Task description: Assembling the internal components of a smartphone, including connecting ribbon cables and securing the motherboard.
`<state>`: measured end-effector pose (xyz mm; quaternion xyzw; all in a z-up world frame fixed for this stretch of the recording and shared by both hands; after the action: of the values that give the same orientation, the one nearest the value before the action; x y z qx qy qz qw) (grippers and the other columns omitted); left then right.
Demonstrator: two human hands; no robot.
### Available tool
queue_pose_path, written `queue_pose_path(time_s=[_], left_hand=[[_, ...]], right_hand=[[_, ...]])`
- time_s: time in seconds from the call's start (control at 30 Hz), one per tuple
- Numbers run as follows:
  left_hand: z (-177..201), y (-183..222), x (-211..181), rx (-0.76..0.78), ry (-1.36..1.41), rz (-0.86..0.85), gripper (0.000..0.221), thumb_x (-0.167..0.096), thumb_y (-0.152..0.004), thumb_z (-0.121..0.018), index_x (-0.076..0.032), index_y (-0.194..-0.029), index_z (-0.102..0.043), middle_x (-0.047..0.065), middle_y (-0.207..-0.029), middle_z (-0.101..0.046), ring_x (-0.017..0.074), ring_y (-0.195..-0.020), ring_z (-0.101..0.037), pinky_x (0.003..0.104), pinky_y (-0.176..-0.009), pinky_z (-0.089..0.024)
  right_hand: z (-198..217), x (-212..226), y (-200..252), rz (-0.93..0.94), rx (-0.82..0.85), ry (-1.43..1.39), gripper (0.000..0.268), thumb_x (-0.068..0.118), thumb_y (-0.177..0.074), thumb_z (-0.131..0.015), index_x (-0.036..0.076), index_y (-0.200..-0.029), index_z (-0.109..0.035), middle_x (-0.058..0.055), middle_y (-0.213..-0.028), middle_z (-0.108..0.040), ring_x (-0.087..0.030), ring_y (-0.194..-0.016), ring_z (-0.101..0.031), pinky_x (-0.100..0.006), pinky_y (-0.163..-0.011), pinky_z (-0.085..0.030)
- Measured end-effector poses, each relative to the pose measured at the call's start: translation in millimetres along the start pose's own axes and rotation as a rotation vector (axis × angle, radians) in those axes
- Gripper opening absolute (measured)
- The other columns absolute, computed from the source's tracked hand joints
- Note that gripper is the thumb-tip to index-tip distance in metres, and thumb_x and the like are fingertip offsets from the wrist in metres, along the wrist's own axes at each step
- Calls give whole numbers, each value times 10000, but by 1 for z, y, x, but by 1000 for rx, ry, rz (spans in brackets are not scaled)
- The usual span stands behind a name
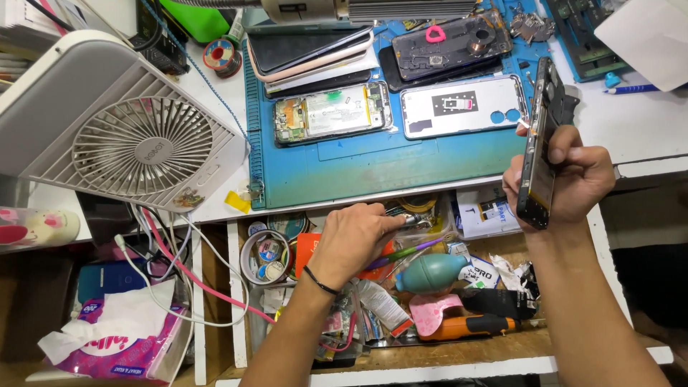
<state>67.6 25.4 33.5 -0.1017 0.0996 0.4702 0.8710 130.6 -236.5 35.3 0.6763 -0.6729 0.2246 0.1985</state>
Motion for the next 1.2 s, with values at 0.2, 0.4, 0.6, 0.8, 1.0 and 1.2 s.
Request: queue_pose_path(time_s=[0.2,0.4,0.6,0.8,1.0,1.2], left_hand=[[-7,-1,1,103,-7,15,393,-64,-916,-619,-289,-1208,-753,9,-694,-535,288,-620,-615,500,-387,-470],[-9,-3,-2,166,16,32,447,-22,-963,-583,-282,-1305,-707,24,-760,-481,255,-589,-573,480,-422,-470],[-9,-3,-2,193,29,36,476,11,-945,-601,-259,-1326,-693,28,-783,-450,248,-594,-528,479,-389,-460],[-12,-1,3,236,38,56,449,-37,-947,-609,-251,-1335,-678,53,-916,-607,295,-753,-651,512,-536,-535],[-8,-1,5,101,178,45,609,154,-767,-545,-135,-1286,-683,86,-1151,-760,367,-886,-731,539,-629,-589],[14,-2,-2,-100,282,-11,172,-205,-883,-816,-125,-779,-706,14,-651,-713,223,-568,-680,394,-440,-513]], right_hand=[[-5,0,1,20,-56,72,164,238,-835,-458,133,-708,-463,-151,-1023,-663,-277,-457,-544,-307,-350,-306],[-3,2,1,-2,-44,15,156,226,-836,-469,129,-718,-503,-162,-1065,-678,-283,-503,-582,-300,-381,-341],[3,6,0,-3,-74,-23,154,221,-820,-500,125,-699,-495,-148,-1061,-667,-257,-479,-542,-234,-404,-354],[-2,7,1,-19,-90,-52,156,208,-825,-505,121,-699,-478,-137,-1080,-703,-260,-526,-592,-232,-434,-376],[-4,7,0,-15,-69,-64,181,206,-846,-499,118,-688,-480,-138,-1078,-701,-247,-556,-620,-226,-443,-401],[-4,8,1,-12,-81,-49,185,216,-843,-491,127,-686,-450,-112,-1080,-679,-240,-543,-608,-219,-429,-392]])
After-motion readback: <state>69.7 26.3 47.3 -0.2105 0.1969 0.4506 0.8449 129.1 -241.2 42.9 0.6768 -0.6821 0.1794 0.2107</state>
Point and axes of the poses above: each hand's wrist, its own y-axis away from the middle knuckle, its own z-axis out of the back of the hand, x = y × z, the point moved 6 cm from there along -y, towards the middle knuckle
